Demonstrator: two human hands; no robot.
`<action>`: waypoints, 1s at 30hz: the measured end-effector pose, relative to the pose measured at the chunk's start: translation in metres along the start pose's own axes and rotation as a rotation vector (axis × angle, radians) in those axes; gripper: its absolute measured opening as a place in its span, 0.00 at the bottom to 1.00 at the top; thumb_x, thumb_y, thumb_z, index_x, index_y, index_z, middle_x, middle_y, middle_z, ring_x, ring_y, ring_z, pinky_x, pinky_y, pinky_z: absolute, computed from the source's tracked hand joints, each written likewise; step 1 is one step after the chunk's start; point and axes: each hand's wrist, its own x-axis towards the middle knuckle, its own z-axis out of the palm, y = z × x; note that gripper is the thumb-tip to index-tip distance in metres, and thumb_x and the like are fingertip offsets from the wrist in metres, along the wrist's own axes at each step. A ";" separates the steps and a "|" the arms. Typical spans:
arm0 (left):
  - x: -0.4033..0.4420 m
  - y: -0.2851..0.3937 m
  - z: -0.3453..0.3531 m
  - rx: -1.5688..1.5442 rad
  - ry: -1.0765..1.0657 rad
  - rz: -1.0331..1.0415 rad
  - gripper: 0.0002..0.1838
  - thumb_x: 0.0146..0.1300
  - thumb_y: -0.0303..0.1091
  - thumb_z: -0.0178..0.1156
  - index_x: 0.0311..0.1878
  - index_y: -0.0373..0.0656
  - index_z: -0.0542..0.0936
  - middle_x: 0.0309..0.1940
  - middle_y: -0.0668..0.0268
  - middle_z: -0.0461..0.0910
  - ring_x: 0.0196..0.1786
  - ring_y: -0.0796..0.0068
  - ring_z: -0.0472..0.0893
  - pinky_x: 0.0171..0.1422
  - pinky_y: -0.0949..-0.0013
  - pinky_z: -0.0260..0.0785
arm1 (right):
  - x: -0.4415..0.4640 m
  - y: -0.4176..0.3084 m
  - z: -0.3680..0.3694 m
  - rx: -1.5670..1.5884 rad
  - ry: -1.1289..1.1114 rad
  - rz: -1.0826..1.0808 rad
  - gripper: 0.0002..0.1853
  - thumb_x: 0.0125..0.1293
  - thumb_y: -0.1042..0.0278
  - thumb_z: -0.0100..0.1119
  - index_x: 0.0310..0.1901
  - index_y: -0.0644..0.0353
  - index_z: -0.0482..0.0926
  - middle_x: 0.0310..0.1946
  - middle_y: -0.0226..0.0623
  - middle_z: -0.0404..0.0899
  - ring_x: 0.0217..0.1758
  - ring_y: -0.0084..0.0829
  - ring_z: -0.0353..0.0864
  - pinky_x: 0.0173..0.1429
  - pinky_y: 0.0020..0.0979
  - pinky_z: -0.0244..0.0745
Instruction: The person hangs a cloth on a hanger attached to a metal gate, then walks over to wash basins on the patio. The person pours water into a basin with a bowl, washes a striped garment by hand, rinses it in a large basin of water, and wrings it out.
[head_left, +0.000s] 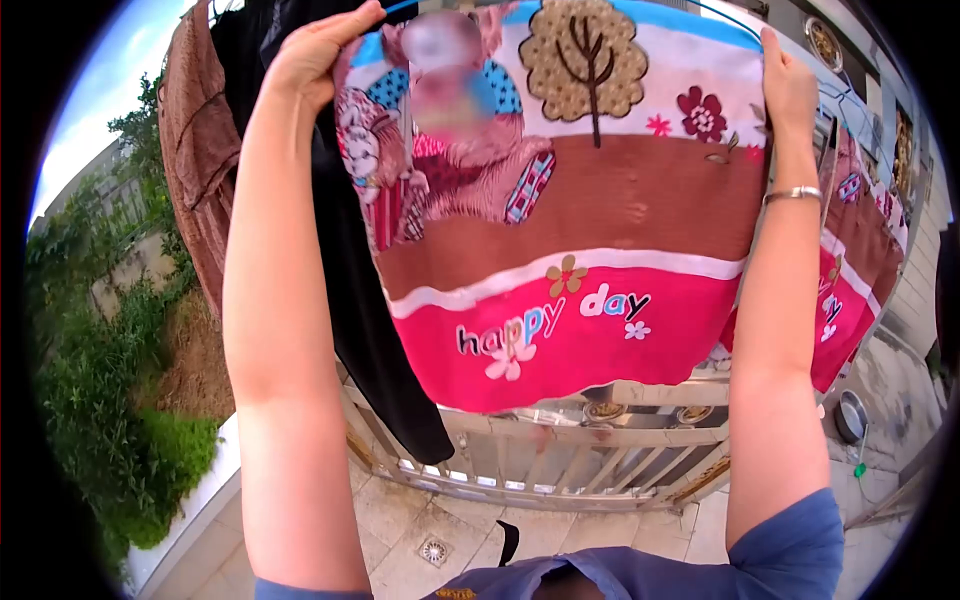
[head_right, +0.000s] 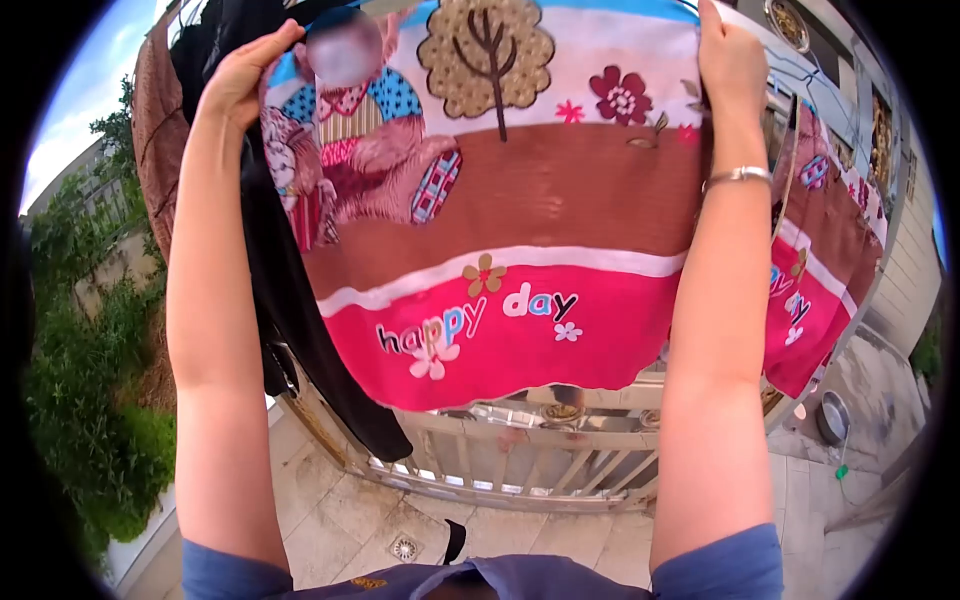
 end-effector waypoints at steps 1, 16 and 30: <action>0.009 -0.002 -0.011 -0.007 0.032 -0.005 0.13 0.56 0.34 0.58 0.42 0.37 0.76 0.36 0.65 0.78 0.36 0.77 0.78 0.41 0.74 0.71 | 0.000 0.001 -0.004 0.057 -0.011 0.059 0.34 0.57 0.37 0.43 0.20 0.69 0.70 0.15 0.48 0.68 0.20 0.40 0.63 0.31 0.36 0.63; -0.055 0.008 0.011 0.414 0.143 0.384 0.20 0.64 0.38 0.46 0.53 0.32 0.66 0.43 0.59 0.72 0.39 0.71 0.70 0.43 0.70 0.65 | -0.084 -0.009 -0.042 0.425 -0.319 0.050 0.18 0.62 0.52 0.47 0.35 0.60 0.76 0.22 0.29 0.75 0.18 0.17 0.70 0.23 0.23 0.66; -0.333 -0.088 0.070 0.857 0.171 0.302 0.06 0.57 0.20 0.51 0.38 0.33 0.74 0.30 0.61 0.75 0.32 0.75 0.74 0.37 0.76 0.67 | -0.258 0.045 -0.247 0.173 -1.570 0.457 0.16 0.59 0.60 0.53 0.43 0.62 0.71 0.28 0.38 0.77 0.31 0.27 0.75 0.35 0.28 0.69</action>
